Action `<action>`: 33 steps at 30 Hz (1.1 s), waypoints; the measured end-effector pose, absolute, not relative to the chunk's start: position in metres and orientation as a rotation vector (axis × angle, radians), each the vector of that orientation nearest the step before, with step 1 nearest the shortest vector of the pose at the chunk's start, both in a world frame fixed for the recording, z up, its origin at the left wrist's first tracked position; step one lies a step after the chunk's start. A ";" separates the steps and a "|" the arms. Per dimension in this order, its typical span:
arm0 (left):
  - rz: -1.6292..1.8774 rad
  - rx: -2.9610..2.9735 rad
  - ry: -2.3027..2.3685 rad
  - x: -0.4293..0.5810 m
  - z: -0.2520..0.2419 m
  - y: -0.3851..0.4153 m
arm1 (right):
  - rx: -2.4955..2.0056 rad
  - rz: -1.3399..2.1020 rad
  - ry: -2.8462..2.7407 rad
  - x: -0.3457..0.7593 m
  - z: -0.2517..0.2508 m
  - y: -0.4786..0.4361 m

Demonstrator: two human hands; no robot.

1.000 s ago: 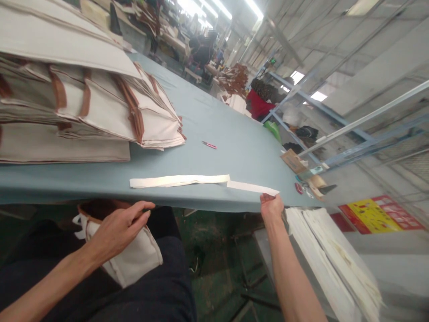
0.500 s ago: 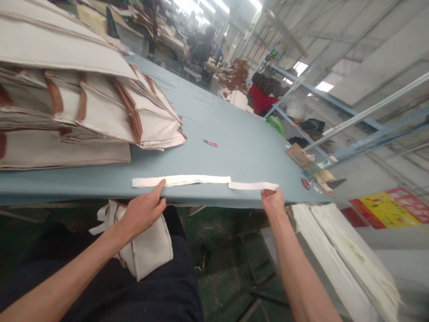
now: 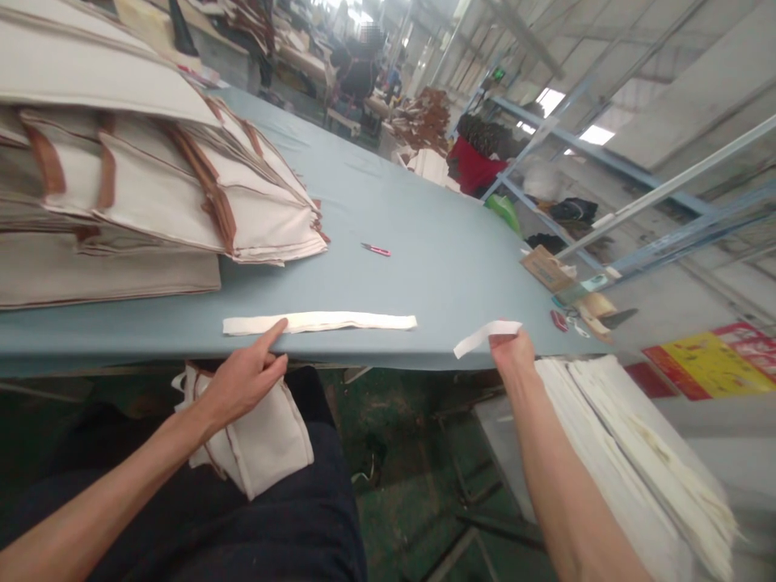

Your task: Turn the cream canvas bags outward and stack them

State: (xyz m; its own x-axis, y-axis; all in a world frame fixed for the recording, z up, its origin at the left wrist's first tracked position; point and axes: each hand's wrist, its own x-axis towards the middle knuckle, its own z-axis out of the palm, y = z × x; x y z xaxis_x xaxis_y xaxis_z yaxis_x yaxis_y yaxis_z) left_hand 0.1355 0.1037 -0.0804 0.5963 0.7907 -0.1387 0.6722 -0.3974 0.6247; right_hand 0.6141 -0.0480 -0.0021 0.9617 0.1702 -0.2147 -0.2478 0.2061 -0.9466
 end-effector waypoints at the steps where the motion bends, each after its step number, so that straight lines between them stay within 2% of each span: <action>1: 0.263 2.172 1.142 0.134 -0.083 0.103 | -1.324 0.303 0.039 0.607 0.001 -0.047; 8: 0.462 2.119 1.146 0.127 -0.099 0.081 | -1.249 0.411 -0.153 0.500 0.023 -0.032; 15: 0.399 1.916 0.778 0.118 -0.085 0.032 | -1.087 0.680 -0.371 0.345 0.042 -0.014; 21: 0.404 1.533 0.646 0.120 -0.074 -0.006 | -0.970 0.903 -0.427 0.255 0.053 -0.014; 25: 0.525 1.240 0.625 0.111 -0.069 -0.016 | -0.996 0.922 -0.340 0.228 0.030 -0.031; 33: 0.829 0.934 0.872 0.082 -0.069 -0.021 | -1.218 0.914 -0.123 0.213 -0.054 -0.089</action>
